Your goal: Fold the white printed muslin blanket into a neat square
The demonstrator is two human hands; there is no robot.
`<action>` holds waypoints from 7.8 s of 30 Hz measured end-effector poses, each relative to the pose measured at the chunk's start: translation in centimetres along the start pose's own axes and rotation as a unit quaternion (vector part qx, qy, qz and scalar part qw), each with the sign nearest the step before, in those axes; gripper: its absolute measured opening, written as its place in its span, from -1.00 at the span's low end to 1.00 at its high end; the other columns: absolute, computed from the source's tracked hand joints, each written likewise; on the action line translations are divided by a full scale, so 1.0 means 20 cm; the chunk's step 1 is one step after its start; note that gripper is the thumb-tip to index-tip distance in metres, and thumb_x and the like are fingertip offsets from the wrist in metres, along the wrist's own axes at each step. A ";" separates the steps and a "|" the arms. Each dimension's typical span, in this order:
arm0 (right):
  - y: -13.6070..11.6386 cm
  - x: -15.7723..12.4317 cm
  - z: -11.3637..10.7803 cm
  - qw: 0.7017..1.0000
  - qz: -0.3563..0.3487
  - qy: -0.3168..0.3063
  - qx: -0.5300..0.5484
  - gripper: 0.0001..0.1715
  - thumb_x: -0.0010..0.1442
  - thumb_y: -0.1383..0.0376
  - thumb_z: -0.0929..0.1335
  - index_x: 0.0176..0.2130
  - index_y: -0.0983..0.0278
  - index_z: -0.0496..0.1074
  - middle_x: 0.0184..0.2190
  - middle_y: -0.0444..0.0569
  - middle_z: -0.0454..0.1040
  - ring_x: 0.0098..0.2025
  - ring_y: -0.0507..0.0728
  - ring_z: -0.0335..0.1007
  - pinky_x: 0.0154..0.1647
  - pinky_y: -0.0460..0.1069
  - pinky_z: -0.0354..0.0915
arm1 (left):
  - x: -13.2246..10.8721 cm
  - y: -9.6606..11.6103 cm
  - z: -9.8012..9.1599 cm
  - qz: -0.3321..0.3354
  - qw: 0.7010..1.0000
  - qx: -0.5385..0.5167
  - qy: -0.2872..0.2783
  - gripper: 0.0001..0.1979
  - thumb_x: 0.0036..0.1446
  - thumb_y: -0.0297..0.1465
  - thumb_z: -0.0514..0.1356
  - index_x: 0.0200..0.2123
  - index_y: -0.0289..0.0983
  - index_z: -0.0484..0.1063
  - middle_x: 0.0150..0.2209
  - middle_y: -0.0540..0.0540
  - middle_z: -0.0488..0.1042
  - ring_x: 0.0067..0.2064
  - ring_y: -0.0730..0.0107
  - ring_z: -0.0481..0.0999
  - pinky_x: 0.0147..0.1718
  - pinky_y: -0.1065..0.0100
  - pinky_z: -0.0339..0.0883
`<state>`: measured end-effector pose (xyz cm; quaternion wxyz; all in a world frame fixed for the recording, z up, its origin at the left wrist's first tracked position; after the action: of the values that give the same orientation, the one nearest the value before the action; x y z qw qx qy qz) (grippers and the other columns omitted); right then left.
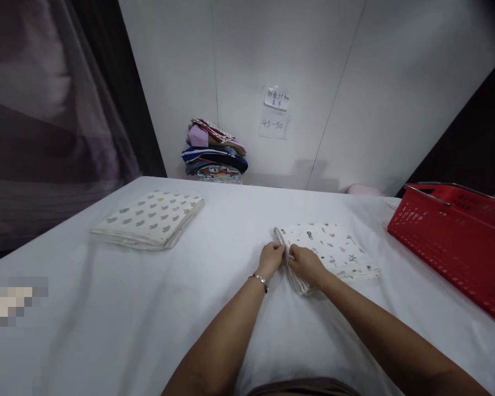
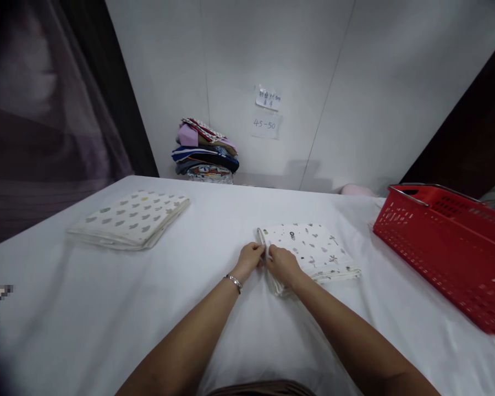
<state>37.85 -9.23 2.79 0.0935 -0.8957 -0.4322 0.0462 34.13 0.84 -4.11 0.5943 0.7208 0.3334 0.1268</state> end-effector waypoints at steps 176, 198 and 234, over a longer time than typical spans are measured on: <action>0.15 -0.51 -0.05 0.931 -0.248 0.207 0.169 -0.72 0.18 0.21 0.32 -0.08 0.18 0.36 -0.17 0.05 0.43 -0.12 0.20 0.33 -0.11 0.15 0.23 | -0.54 0.16 0.17 0.329 0.913 0.178 -0.161 -0.90 0.10 -0.42 0.16 -0.36 -0.21 0.49 -0.37 0.03 0.48 -0.28 0.45 0.41 -0.25 0.41 0.27; 0.22 -0.49 -0.05 0.916 -0.187 0.231 0.269 -0.84 0.21 0.23 0.27 -0.21 0.19 0.39 -0.28 -0.02 0.43 -0.20 0.15 0.32 -0.16 0.09 0.24 | -0.62 0.25 0.19 0.357 0.869 0.340 -0.045 -0.77 -0.07 -0.28 0.31 -0.35 -0.23 0.38 -0.28 -0.05 0.40 -0.23 0.29 0.34 -0.27 0.29 0.22; 0.19 -0.49 -0.05 0.931 -0.177 0.233 0.219 -0.87 0.27 0.26 0.19 -0.22 0.21 0.29 -0.27 -0.01 0.38 -0.20 0.16 0.28 -0.15 0.09 0.20 | -0.63 0.24 0.26 0.440 0.798 0.399 -0.102 -0.79 0.22 -0.37 0.01 -0.24 -0.19 0.45 -0.28 -0.02 0.44 -0.28 0.38 0.41 -0.35 0.40 0.24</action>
<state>34.80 -19.29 2.91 0.3919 -0.7473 -0.5294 -0.0873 29.38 -11.49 1.66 0.1648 0.9720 -0.0610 0.1557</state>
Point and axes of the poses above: each hand's wrist, its own x-axis towards the middle knuckle, its own z-axis out of the palm, y = z × x, the point moved 9 cm from there along x, towards the middle knuckle
